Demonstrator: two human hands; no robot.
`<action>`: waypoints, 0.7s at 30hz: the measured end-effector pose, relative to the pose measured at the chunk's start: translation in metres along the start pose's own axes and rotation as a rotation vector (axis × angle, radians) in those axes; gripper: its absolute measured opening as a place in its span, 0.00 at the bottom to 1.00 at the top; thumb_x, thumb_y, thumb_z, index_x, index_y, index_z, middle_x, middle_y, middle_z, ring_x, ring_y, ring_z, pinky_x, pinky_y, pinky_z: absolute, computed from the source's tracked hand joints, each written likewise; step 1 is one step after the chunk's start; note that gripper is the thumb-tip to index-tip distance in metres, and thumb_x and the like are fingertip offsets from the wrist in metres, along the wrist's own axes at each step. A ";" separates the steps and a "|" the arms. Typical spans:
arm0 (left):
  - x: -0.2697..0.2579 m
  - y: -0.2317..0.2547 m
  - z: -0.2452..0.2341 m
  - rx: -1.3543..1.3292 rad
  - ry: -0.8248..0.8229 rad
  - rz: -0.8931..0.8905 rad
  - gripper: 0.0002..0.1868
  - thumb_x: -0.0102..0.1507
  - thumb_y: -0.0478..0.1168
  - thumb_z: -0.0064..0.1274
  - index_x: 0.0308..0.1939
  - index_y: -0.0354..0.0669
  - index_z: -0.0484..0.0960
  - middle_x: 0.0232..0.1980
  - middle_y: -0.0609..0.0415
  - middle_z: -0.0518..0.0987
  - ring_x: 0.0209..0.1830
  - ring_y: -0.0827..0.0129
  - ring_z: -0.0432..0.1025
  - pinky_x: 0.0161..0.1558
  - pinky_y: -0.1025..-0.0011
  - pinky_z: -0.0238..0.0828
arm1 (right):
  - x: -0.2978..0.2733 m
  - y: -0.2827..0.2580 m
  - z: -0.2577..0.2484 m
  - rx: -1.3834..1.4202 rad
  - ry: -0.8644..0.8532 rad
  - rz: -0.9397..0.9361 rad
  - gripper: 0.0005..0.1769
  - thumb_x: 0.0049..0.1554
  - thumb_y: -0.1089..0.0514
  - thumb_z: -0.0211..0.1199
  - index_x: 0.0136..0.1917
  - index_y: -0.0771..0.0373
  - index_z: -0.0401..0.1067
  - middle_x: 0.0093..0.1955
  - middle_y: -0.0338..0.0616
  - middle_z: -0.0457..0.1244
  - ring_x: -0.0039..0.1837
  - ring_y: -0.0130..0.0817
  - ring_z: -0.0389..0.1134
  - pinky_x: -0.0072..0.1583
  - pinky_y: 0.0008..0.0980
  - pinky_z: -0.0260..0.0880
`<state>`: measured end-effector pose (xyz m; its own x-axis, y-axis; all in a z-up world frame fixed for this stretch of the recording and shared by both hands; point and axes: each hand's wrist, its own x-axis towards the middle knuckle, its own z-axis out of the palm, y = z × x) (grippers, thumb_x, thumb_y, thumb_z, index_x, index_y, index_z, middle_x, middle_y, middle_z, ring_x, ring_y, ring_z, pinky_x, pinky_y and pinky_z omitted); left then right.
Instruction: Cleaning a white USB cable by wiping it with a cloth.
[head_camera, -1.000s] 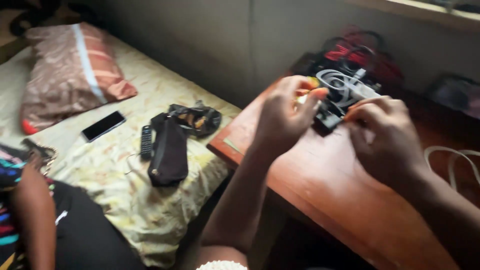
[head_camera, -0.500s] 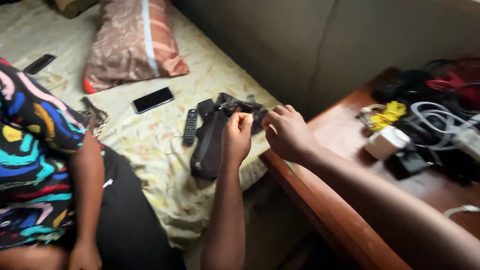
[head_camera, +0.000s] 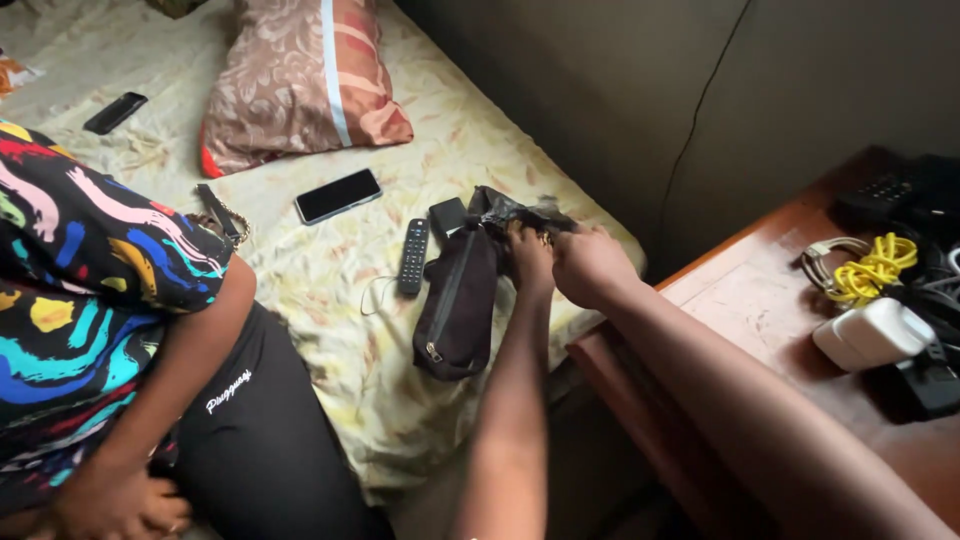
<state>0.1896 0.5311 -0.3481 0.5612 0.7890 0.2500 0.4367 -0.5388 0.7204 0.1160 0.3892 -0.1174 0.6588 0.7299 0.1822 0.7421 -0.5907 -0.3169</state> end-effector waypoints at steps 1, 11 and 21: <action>-0.004 0.005 -0.007 -0.003 0.003 -0.002 0.22 0.55 0.40 0.60 0.52 0.40 0.78 0.66 0.38 0.68 0.62 0.39 0.66 0.57 0.51 0.68 | 0.001 0.001 0.001 -0.003 0.000 -0.003 0.12 0.54 0.57 0.55 0.41 0.60 0.79 0.51 0.54 0.69 0.59 0.57 0.67 0.60 0.49 0.68; -0.027 0.033 -0.064 -0.242 0.055 -0.044 0.22 0.58 0.31 0.56 0.57 0.37 0.71 0.65 0.34 0.68 0.60 0.40 0.69 0.59 0.53 0.69 | 0.006 0.008 0.005 -0.041 -0.153 0.148 0.13 0.55 0.54 0.56 0.43 0.59 0.80 0.46 0.58 0.70 0.53 0.57 0.71 0.58 0.50 0.70; -0.043 0.080 -0.167 -0.390 0.453 0.398 0.34 0.56 0.30 0.57 0.65 0.34 0.64 0.63 0.35 0.69 0.64 0.38 0.66 0.66 0.50 0.63 | 0.008 0.021 0.011 0.179 0.182 0.050 0.16 0.54 0.55 0.65 0.53 0.65 0.71 0.53 0.59 0.65 0.57 0.57 0.67 0.58 0.48 0.68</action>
<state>0.0828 0.5034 -0.1931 0.2416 0.6450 0.7250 -0.0715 -0.7333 0.6762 0.1352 0.3866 -0.1324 0.7176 0.6179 0.3213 0.6849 -0.5425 -0.4863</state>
